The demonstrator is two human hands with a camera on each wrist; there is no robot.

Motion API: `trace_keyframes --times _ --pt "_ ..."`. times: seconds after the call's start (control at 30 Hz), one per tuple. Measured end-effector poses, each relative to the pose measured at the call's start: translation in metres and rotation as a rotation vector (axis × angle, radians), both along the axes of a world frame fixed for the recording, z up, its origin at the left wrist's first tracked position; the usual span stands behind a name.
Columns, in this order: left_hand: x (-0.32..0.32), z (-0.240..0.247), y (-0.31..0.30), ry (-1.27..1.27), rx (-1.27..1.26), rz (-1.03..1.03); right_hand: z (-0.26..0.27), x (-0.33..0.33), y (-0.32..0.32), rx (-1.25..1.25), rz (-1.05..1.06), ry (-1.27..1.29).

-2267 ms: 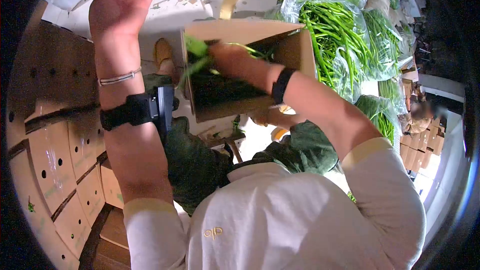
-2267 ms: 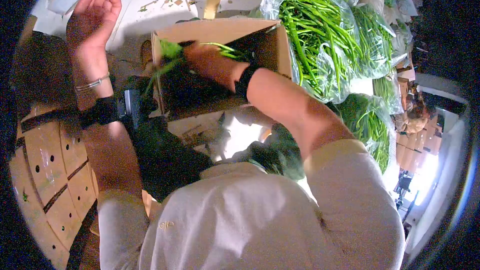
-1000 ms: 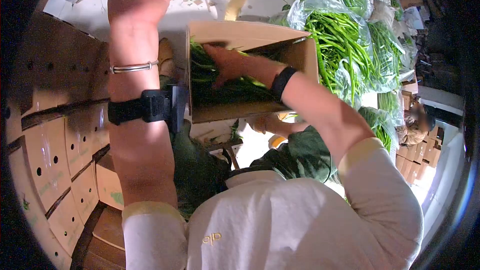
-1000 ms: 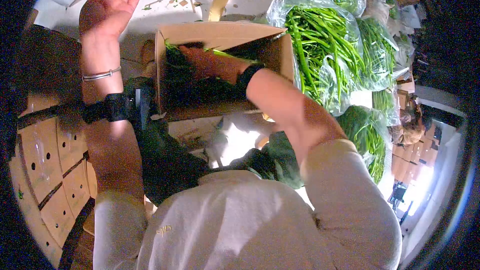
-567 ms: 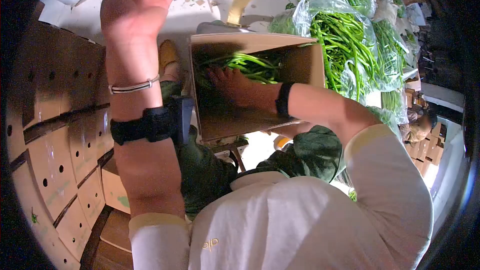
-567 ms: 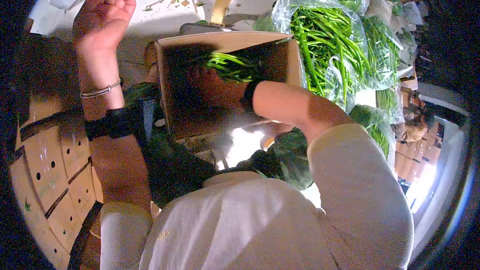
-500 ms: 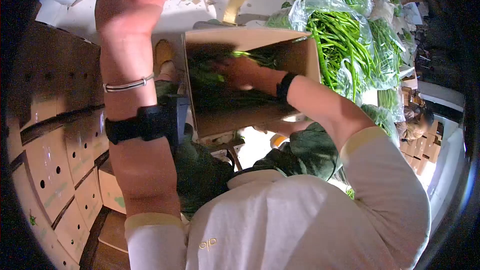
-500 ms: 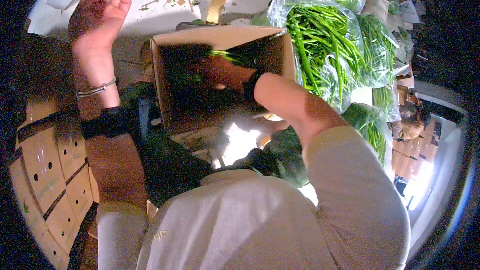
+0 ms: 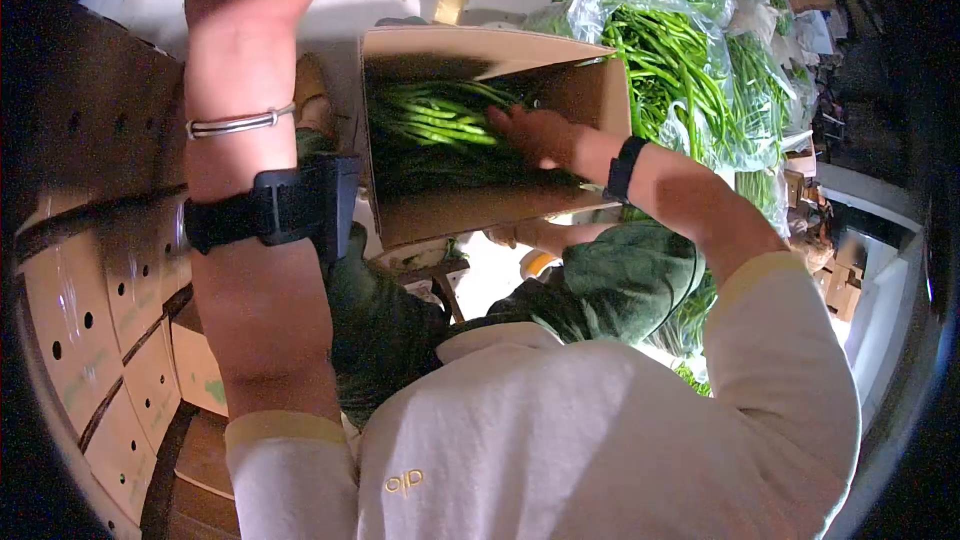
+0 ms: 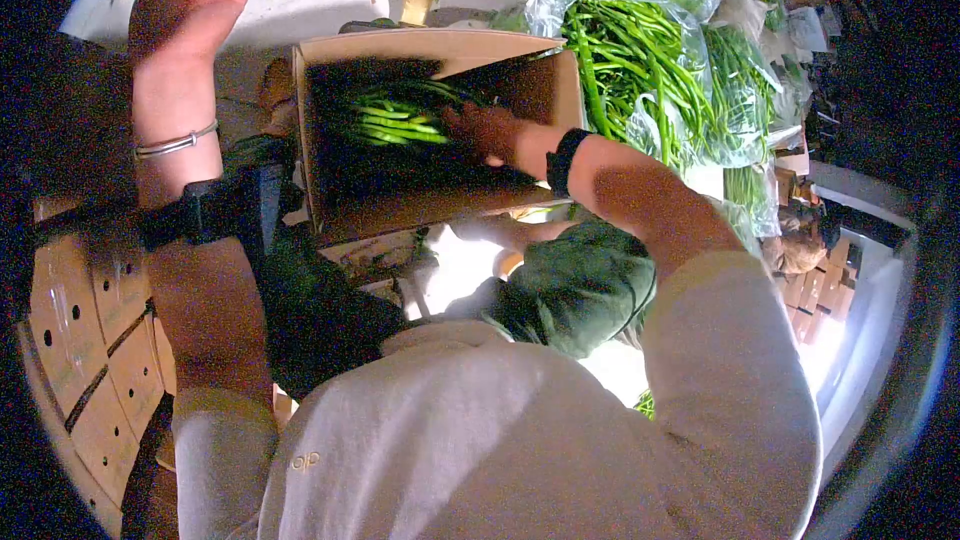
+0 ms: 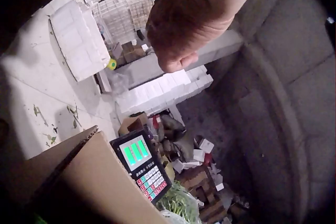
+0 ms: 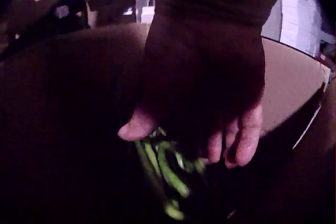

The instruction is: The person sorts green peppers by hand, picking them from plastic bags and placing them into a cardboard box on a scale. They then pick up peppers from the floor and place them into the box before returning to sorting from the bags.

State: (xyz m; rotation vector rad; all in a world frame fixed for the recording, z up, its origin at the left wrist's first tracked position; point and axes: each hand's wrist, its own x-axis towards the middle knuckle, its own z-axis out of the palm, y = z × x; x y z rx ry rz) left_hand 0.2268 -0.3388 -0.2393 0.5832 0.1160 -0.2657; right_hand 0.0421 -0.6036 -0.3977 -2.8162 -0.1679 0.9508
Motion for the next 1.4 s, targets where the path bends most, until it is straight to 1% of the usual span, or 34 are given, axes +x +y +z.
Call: trace_keyframes --times 0.07,0.1,0.13,0.17,0.2,0.23,0.27,0.37,0.4,0.43,0.5,0.57,0.6,0.63,0.67,0.7,0.73,0.8,0.83,0.87,0.9,0.93,0.97,1.03,1.07,1.1,1.13,1.17,1.2,1.23,1.27,1.3,1.33,1.4 --pt "-0.001 0.0 0.0 -0.024 0.003 -0.011 0.0 0.029 -0.015 -0.226 0.104 0.006" --pt "0.002 0.001 0.0 0.021 0.024 0.0 -0.004 0.038 -0.027 -0.216 0.145 -0.116" --pt "0.005 0.002 -0.001 0.064 0.042 0.014 -0.01 0.041 -0.035 -0.221 0.148 -0.119" --pt "0.008 0.0 -0.001 0.061 0.039 0.016 -0.019 0.041 -0.042 -0.207 0.253 -0.142" --pt "0.011 -0.003 -0.002 0.079 0.047 -0.007 -0.015 0.044 -0.04 -0.194 0.358 -0.164" --pt "0.014 -0.008 -0.001 0.1 0.054 -0.024 -0.009 0.042 -0.039 -0.129 0.352 -0.081" --pt "0.013 -0.006 0.0 0.102 0.05 -0.013 0.001 0.037 -0.033 -0.132 0.363 -0.079" --pt "0.005 0.004 -0.001 0.112 0.07 -0.036 0.019 0.02 -0.014 -0.265 0.264 0.035" --pt "0.003 0.004 -0.002 0.126 0.052 -0.028 0.007 0.017 -0.021 -0.265 0.261 0.04" --pt "0.003 0.005 -0.002 0.132 0.034 -0.016 -0.006 0.02 -0.026 -0.215 0.288 0.066" --pt "0.008 0.0 -0.003 0.101 0.035 -0.038 -0.008 0.028 -0.024 -0.162 0.325 0.09" --pt "0.004 -0.002 -0.004 0.085 0.037 -0.063 -0.005 0.027 -0.026 0.141 0.272 -0.111" --pt "-0.007 0.006 -0.009 0.069 0.054 -0.023 -0.014 0.013 -0.033 0.137 0.258 -0.105" --pt "-0.011 0.013 -0.014 0.039 0.07 0.018 -0.024 0.002 -0.037 0.167 0.091 -0.15" --pt "-0.004 0.011 -0.013 0.023 0.067 0.024 -0.032 0.006 -0.039 0.203 -0.055 -0.203" --pt "0.002 0.004 -0.01 0.041 0.081 -0.019 -0.02 0.019 -0.026 0.218 -0.469 0.162" --pt "0.006 -0.005 -0.008 0.066 0.098 -0.07 -0.005 0.028 -0.017 0.226 -0.469 0.166" --pt "0.001 -0.003 -0.009 0.065 0.094 -0.084 0.024 0.044 -0.009 -0.014 0.313 0.135" --pt "-0.004 0.002 -0.01 0.079 0.116 -0.04 0.029 0.057 -0.005 -0.087 0.284 0.215" --pt "-0.007 0.007 -0.013 0.087 0.136 0.005 0.05 0.062 0.015 -0.187 0.191 0.067" --pt "0.0 0.005 -0.009 0.136 0.119 -0.035 0.06 0.058 0.03 -0.15 0.18 0.031" --pt "0.003 0.0 -0.009 0.129 0.118 -0.042 0.064 0.053 0.041 -0.11 0.168 -0.006" --pt "0.003 -0.003 -0.01 0.107 0.118 -0.051 0.054 0.05 0.047 -0.109 0.161 -0.013" --pt "0.01 -0.012 -0.008 0.073 0.118 -0.063 0.013 0.039 0.051 -0.181 0.591 -0.056" --pt "0.017 -0.018 -0.007 0.115 0.079 -0.068 -0.004 0.032 0.053 -0.186 0.583 -0.064" --pt "0.024 -0.026 -0.007 0.157 0.039 -0.079 -0.022 0.024 0.053 -0.242 0.642 -0.143" --pt "0.025 -0.038 -0.004 0.148 0.035 -0.095 -0.035 0.018 0.051 -0.3 0.697 -0.218" --pt "0.021 -0.05 0.003 -0.054 -0.158 -0.25 -0.043 0.016 0.047 -0.244 0.659 -0.265" --pt "0.017 -0.053 0.009 -0.255 -0.353 -0.401 -0.049 0.013 0.046 -0.254 0.645 -0.268" --pt "0.022 -0.051 0.016 -0.128 -0.363 -0.432 -0.054 0.01 0.045 -0.206 0.621 -0.323" --pt "0.026 -0.054 0.022 -0.14 -0.373 -0.453 -0.059 0.007 0.043 -0.165 0.592 -0.38" --pt "0.032 -0.058 0.026 -0.198 -0.309 -0.44 -0.062 0.002 0.044 -0.145 0.584 -0.436" --pt "0.038 -0.061 0.027 -0.256 -0.256 -0.432 -0.058 0.005 0.042 -0.184 0.551 -0.438" --pt "0.045 -0.061 0.027 -0.221 -0.132 -0.378 -0.051 0.006 0.04 -0.085 0.585 -0.415"
